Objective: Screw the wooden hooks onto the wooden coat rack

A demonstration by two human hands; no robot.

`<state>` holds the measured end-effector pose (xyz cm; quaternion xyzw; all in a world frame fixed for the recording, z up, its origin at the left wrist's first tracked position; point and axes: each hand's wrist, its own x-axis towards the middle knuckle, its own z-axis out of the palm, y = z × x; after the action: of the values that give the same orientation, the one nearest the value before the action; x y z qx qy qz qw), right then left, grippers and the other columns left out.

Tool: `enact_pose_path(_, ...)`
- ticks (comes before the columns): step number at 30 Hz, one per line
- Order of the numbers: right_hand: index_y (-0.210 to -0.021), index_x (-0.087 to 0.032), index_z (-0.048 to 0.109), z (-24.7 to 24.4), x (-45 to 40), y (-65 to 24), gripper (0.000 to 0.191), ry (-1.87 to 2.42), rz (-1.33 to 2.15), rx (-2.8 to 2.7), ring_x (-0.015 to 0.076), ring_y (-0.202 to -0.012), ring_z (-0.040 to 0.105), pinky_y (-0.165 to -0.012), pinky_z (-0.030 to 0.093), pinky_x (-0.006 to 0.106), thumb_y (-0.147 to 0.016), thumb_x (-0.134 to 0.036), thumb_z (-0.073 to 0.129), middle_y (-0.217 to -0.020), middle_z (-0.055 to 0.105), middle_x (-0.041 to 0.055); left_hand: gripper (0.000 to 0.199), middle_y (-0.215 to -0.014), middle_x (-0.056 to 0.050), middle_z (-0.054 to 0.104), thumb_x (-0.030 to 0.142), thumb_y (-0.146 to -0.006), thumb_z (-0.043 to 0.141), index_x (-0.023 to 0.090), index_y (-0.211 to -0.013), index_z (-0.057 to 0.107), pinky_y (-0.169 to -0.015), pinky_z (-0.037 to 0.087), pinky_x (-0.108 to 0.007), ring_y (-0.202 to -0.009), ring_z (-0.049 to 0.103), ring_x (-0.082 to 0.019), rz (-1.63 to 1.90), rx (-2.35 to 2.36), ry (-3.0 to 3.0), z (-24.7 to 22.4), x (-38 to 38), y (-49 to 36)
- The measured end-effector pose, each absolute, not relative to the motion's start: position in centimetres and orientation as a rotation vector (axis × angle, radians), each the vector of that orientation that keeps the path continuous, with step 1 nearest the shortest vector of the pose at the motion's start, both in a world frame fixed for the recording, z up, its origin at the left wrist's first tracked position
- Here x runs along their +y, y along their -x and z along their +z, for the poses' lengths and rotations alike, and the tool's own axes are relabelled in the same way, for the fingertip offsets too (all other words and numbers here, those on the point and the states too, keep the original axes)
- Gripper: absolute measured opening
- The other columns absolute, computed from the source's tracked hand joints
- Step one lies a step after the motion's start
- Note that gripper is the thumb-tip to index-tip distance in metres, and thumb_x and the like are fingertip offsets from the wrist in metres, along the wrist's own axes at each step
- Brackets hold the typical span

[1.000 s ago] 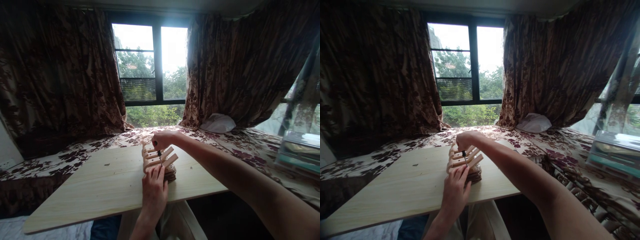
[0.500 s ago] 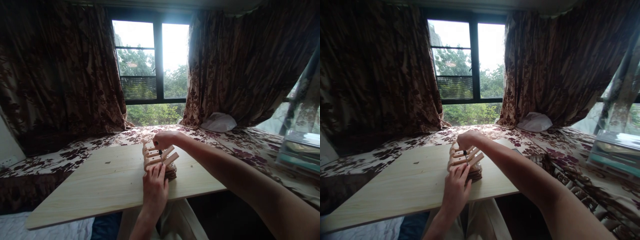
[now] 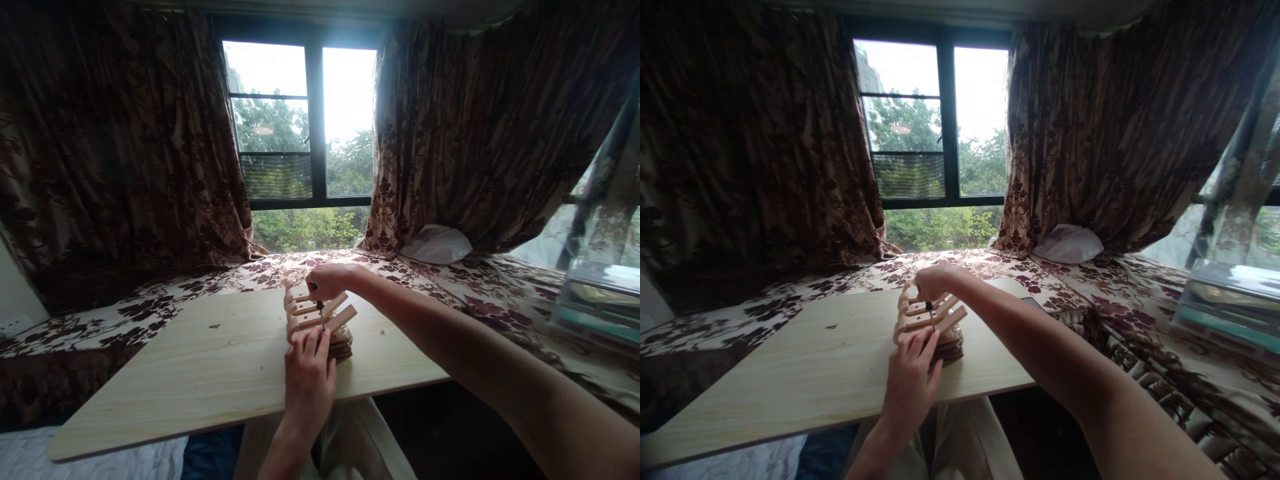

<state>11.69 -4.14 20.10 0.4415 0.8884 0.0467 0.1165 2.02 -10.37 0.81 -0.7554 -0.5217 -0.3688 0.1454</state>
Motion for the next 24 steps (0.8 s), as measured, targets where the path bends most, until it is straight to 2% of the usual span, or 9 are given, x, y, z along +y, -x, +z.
enact_pose_path(24, -0.111, -0.015, 0.058, 19.7, -3.8, -11.6, 0.028, -1.337, 0.129, 2.611, 0.0185, -0.091, 0.060, -0.078, 0.051, 0.038, -0.091, -0.034, 0.054, -0.109, 0.061, 0.0071, 0.046, -0.124, -0.004, 0.060, 0.009, -0.076, 0.050, 0.020, -0.119, 0.059, -0.094, 0.044, -0.041, -0.114, 0.049, -0.023, -1.152, -1.433, 2.065, -0.4, -9.8, -1.6)
